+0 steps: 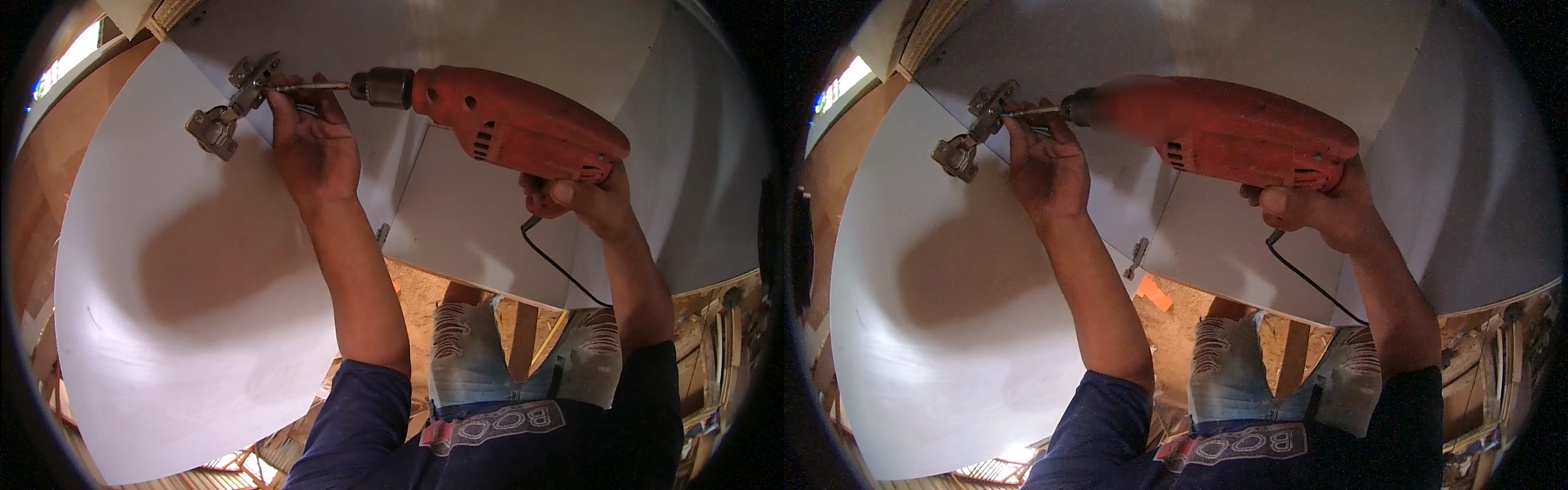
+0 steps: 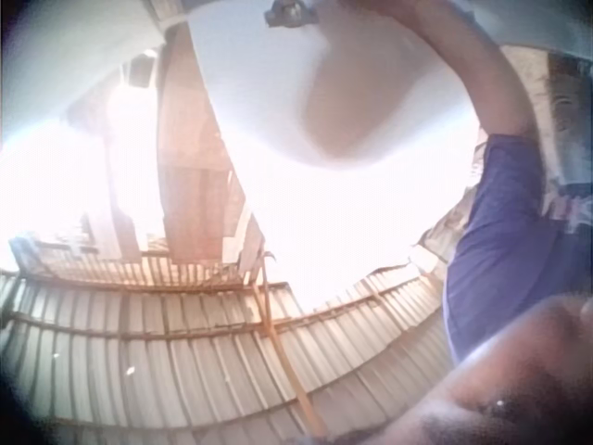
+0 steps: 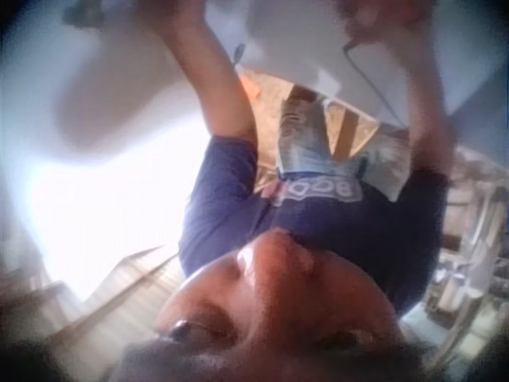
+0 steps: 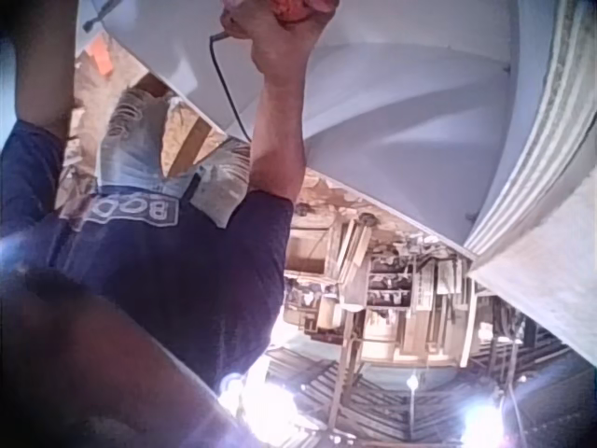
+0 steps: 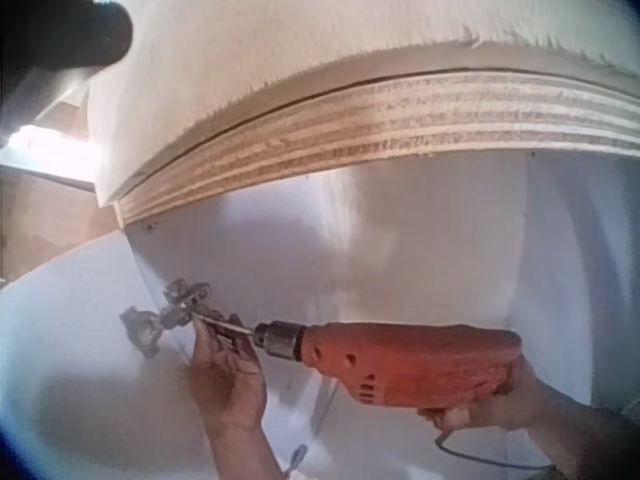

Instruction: The person assembles a wooden cabinet by installing a hinge on the inside of the door using a power drill and then tightening the hinge screws with a screwdriver.

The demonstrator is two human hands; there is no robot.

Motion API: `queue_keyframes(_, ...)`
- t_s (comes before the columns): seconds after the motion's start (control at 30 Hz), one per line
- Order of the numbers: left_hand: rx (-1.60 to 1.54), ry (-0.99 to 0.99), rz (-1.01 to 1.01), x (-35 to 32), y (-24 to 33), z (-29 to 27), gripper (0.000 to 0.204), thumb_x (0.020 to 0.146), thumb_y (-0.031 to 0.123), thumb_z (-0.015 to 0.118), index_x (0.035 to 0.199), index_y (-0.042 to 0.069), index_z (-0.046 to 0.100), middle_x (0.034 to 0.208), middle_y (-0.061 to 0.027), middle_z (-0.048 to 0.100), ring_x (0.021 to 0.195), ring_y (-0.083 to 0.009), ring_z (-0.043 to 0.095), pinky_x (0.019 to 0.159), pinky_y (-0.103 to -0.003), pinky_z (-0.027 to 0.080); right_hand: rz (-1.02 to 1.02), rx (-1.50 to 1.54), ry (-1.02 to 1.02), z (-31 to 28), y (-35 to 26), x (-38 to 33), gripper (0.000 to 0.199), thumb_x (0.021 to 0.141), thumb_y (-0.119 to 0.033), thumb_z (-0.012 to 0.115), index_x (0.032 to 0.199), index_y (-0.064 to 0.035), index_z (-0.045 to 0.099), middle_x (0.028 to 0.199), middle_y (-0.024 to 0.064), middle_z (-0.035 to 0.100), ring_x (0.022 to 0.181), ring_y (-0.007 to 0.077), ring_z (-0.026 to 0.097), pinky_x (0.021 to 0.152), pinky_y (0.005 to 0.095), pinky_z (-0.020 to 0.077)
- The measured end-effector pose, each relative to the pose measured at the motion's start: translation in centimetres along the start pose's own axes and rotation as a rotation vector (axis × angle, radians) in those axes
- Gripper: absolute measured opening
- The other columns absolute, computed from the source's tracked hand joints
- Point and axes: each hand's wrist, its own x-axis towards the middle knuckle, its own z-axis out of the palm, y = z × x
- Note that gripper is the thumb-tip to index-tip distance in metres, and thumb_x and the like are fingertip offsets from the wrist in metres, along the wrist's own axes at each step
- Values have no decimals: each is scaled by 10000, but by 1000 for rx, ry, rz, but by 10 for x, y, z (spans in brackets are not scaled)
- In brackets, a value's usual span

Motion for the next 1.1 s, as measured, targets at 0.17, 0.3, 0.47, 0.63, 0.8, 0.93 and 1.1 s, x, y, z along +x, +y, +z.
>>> queue_keyframes(0.17,73,25,51,0,-5,2,271,1065,196,586,1278,34,630,1199,-111,667,1150,-273,632,985,-407,599,33,11,-35,-4,-2,2,618,776,-270,912,1249,19,640,917,138,753,733,146,704,576,293,573)
queue_keyframes(0.3,80,62,66,3,-6,5,283,1071,221,577,1277,30,620,1198,-110,657,1157,-276,622,974,-395,599,28,54,-40,-2,3,4,650,788,-293,904,1278,27,621,934,155,746,682,135,671,529,273,532)
queue_keyframes(0.47,125,34,106,6,-6,4,264,1058,232,604,1230,32,625,1179,-98,663,1125,-266,625,1001,-384,573,116,140,-159,-4,-5,6,759,790,-321,899,1347,52,542,956,192,710,750,204,703,606,354,579)
queue_keyframes(0.63,307,76,87,-1,-20,9,210,1044,218,618,1181,59,638,1129,-64,671,1095,-241,635,1081,-395,512,184,145,-85,-32,21,-8,858,726,-318,959,1385,-13,501,1006,187,674,667,192,611,514,333,403)
queue_keyframes(0.8,263,139,75,0,-26,28,225,1023,241,624,1164,67,641,1130,-69,679,1069,-235,648,1037,-394,540,121,423,-78,-24,15,-20,877,625,-161,969,1370,-11,532,1052,168,692,819,218,694,613,316,567)
queue_keyframes(0.93,161,113,-7,2,-18,26,235,988,223,621,1151,54,639,1168,-93,681,1088,-242,654,1005,-401,559,138,401,-74,-18,3,-19,931,616,-202,986,1399,-23,515,1062,167,687,858,223,701,639,320,579)
queue_keyframes(1.1,80,-10,-76,-8,-19,28,297,1010,241,563,1211,25,602,1158,-115,639,1105,-229,635,1047,-414,541,96,215,-17,-3,-10,-9,920,641,-292,987,1377,4,522,992,164,682,738,192,654,564,316,514)
